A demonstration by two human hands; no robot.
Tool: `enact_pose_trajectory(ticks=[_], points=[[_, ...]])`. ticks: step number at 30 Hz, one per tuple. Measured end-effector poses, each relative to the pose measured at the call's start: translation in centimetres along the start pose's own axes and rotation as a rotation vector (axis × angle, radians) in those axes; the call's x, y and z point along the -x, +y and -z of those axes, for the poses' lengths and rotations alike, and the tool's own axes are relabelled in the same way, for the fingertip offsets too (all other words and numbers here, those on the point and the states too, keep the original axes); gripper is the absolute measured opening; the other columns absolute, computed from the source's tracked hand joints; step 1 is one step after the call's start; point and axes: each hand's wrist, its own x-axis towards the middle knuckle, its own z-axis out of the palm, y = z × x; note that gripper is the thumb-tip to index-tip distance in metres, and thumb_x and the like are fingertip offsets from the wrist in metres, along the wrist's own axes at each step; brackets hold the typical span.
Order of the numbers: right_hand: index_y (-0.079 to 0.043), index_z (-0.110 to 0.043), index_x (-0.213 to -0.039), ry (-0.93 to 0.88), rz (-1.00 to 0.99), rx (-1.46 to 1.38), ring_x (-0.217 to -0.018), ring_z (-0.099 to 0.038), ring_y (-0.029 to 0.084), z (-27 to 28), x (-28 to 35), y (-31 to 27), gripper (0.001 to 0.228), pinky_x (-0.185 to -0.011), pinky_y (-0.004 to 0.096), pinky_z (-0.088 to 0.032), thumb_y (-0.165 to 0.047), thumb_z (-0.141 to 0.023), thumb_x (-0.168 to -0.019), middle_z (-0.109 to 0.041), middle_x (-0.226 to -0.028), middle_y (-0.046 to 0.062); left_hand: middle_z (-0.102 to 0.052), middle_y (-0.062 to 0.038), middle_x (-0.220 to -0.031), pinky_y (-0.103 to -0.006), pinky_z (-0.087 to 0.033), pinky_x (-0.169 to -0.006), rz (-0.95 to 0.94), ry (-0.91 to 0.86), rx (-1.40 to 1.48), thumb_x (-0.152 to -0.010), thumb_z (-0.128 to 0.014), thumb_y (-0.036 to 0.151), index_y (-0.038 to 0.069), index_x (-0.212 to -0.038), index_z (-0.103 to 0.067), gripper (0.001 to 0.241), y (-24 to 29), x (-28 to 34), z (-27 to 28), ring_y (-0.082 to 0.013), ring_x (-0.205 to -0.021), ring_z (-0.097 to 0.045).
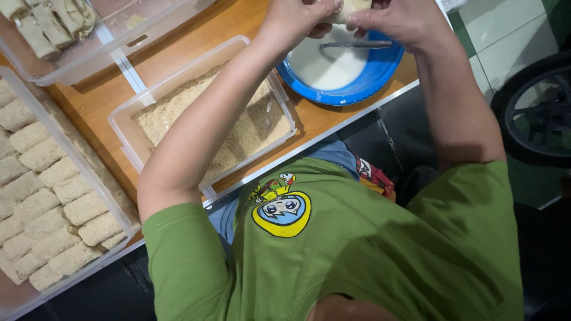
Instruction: Dipping pastry rolls into a liquid batter and then coating them thoroughly with breadcrumbs.
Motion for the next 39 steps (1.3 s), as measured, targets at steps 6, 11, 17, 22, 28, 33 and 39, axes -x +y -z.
enact_pose_trajectory(ticks=[6,11,17,22,28,33,39], points=[[0.001,-0.07,-0.124,0.097,0.094,-0.016,-0.095,-0.076,0.019,0.0,0.6,0.2,0.017,-0.084,0.03,-0.063,-0.01,-0.066,-0.112,-0.074,-0.104,0.013,-0.071,-0.002,-0.074,-0.0222,-0.059,-0.06,-0.107,-0.053,-0.15,-0.1,-0.075,0.03,0.003,-0.094,-0.075,0.028,0.1,-0.8,0.4,-0.0078,-0.069,-0.072],[0.001,-0.07,-0.118,0.114,0.101,-0.094,-0.094,-0.075,0.018,0.4,0.8,1.2,0.013,-0.084,0.029,-0.062,-0.01,-0.065,-0.116,-0.075,-0.105,0.011,-0.071,0.0,-0.072,-0.0209,-0.06,-0.06,-0.114,-0.063,-0.157,-0.1,-0.074,0.029,0.004,-0.091,-0.075,0.027,0.1,-1.3,0.1,-0.0065,-0.068,-0.072],[0.005,-0.069,-0.113,0.112,0.273,0.062,-0.098,-0.076,0.02,0.6,1.3,0.8,0.014,-0.087,0.031,-0.064,-0.008,-0.071,-0.113,-0.072,-0.099,0.014,-0.06,0.002,-0.068,-0.0226,-0.045,-0.055,-0.093,-0.145,0.021,-0.105,-0.067,0.023,0.003,-0.089,-0.069,0.026,0.9,-1.1,0.2,-0.0074,-0.062,-0.059],[0.004,-0.071,-0.118,0.131,0.287,0.041,-0.097,-0.075,0.018,0.3,1.5,2.0,0.014,-0.091,0.03,-0.063,-0.007,-0.062,-0.12,-0.075,-0.105,0.013,-0.058,0.003,-0.068,-0.0219,-0.043,-0.057,-0.071,-0.174,0.054,-0.106,-0.067,0.021,0.003,-0.087,-0.067,0.026,0.7,-0.9,0.5,-0.0066,-0.063,-0.057],[0.006,-0.069,-0.114,0.14,0.201,-0.299,-0.09,-0.072,0.015,-1.0,0.4,2.4,0.009,-0.083,0.026,-0.061,0.001,-0.062,-0.118,-0.072,-0.101,0.01,-0.074,-0.002,-0.071,-0.0224,-0.058,-0.056,-0.014,-0.034,-0.129,-0.095,-0.076,0.028,0.002,-0.091,-0.077,0.026,-2.9,-2.3,-0.4,-0.0072,-0.062,-0.072],[0.005,-0.074,-0.127,0.094,0.058,-0.395,-0.089,-0.072,0.015,-0.7,0.5,2.2,0.023,-0.079,0.026,-0.062,0.007,-0.061,-0.108,-0.075,-0.113,0.012,-0.074,-0.003,-0.073,-0.0239,-0.059,-0.048,-0.054,0.019,-0.262,-0.086,-0.076,0.029,0.008,-0.102,-0.072,0.027,-4.4,-2.7,-1.5,-0.0078,-0.055,-0.074],[0.01,-0.074,-0.119,0.12,0.187,-0.301,-0.084,-0.074,0.018,-1.8,1.8,-5.5,0.015,-0.076,0.026,-0.062,0.012,-0.062,-0.11,-0.074,-0.106,0.016,-0.07,-0.003,-0.071,-0.0301,-0.051,-0.055,0.118,-0.041,-0.446,-0.1,-0.07,0.039,0.008,-0.096,-0.08,0.033,-0.1,-0.2,0.0,-0.0121,-0.059,-0.066]])
